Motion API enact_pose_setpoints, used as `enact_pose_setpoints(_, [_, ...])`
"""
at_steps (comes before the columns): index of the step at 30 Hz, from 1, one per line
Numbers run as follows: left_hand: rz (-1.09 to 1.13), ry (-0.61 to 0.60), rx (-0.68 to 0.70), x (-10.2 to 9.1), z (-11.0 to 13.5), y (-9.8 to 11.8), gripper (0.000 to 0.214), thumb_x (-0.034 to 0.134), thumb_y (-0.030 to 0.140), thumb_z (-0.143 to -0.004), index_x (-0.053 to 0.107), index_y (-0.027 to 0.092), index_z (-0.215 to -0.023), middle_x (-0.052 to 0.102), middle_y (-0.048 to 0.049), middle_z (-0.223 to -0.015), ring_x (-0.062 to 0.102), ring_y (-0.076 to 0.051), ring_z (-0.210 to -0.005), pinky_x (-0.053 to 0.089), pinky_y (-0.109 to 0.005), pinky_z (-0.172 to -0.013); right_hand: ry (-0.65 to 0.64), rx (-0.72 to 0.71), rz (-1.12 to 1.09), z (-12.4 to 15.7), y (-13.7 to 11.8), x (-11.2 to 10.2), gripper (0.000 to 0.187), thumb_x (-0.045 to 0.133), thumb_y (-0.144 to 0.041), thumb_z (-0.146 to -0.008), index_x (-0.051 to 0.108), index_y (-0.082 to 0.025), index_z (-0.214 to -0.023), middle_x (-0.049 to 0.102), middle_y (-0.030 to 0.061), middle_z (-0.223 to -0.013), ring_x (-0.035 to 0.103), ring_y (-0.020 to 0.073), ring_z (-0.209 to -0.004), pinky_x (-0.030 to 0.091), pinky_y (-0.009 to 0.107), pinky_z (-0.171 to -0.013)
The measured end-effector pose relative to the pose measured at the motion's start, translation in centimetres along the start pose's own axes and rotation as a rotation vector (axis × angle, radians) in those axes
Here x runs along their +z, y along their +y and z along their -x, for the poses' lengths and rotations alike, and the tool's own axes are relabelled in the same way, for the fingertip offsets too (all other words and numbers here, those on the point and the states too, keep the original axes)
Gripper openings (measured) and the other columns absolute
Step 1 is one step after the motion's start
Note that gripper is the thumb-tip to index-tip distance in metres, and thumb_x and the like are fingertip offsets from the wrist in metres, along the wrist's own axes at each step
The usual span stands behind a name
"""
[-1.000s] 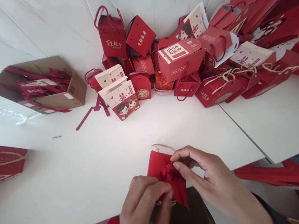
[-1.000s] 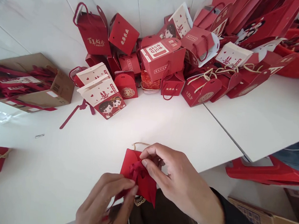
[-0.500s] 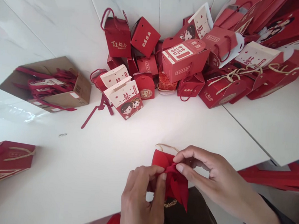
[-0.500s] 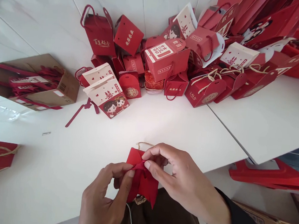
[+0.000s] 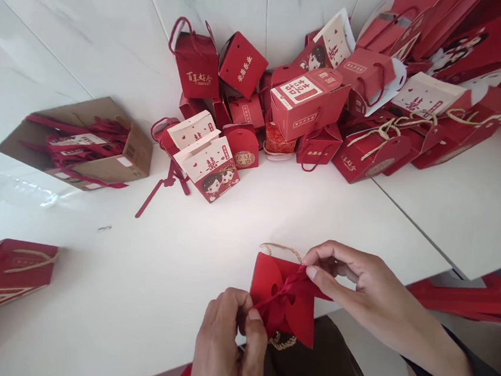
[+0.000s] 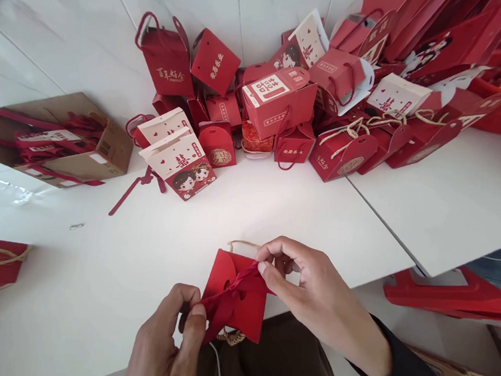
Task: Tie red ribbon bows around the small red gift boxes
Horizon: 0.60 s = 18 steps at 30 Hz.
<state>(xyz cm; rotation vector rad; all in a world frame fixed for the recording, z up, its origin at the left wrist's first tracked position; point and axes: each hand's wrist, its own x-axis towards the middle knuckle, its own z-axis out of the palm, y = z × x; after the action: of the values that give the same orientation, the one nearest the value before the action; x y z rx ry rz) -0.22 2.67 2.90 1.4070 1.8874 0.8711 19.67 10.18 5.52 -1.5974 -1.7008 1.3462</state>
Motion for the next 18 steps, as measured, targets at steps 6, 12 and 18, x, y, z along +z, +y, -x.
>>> enact_pose_setpoints(6, [-0.037,-0.016,-0.002,-0.3,0.1,-1.0,0.018,0.047,0.027,-0.092,0.046,0.025,-0.074,0.048,0.001,-0.065,0.048,-0.018,-0.065,0.032,-0.027,-0.053,0.045,0.019,-0.017,-0.2,0.1,0.1,0.017,0.06,-0.041,-0.096,0.069,-0.027,-0.091,0.068,-0.0013,-0.083,0.061,0.0161,-0.073,0.051,0.026,-0.067])
enact_pose_setpoints(12, [0.005,-0.05,-0.063,-0.5,0.4,-1.4,0.019,0.049,0.03,-0.091,0.046,0.024,-0.073,0.046,0.0014,-0.065,0.044,-0.017,-0.063,0.029,-0.026,-0.052,0.045,0.037,-0.025,-0.3,0.7,0.3,0.019,0.06,-0.043,-0.095,0.069,-0.028,-0.091,0.069,-0.0003,-0.086,0.063,0.0184,-0.079,0.049,0.027,-0.066])
enact_pose_setpoints(18, [0.105,-0.052,-0.113,-0.3,1.0,-1.2,0.021,0.053,0.033,-0.093,0.05,0.023,-0.075,0.047,0.0,-0.068,0.044,-0.016,-0.063,0.022,-0.026,-0.047,0.062,-0.021,0.002,-0.8,1.6,0.5,0.023,0.061,-0.05,-0.095,0.07,-0.029,-0.091,0.073,0.0009,-0.083,0.069,0.0195,-0.076,0.057,0.028,-0.069])
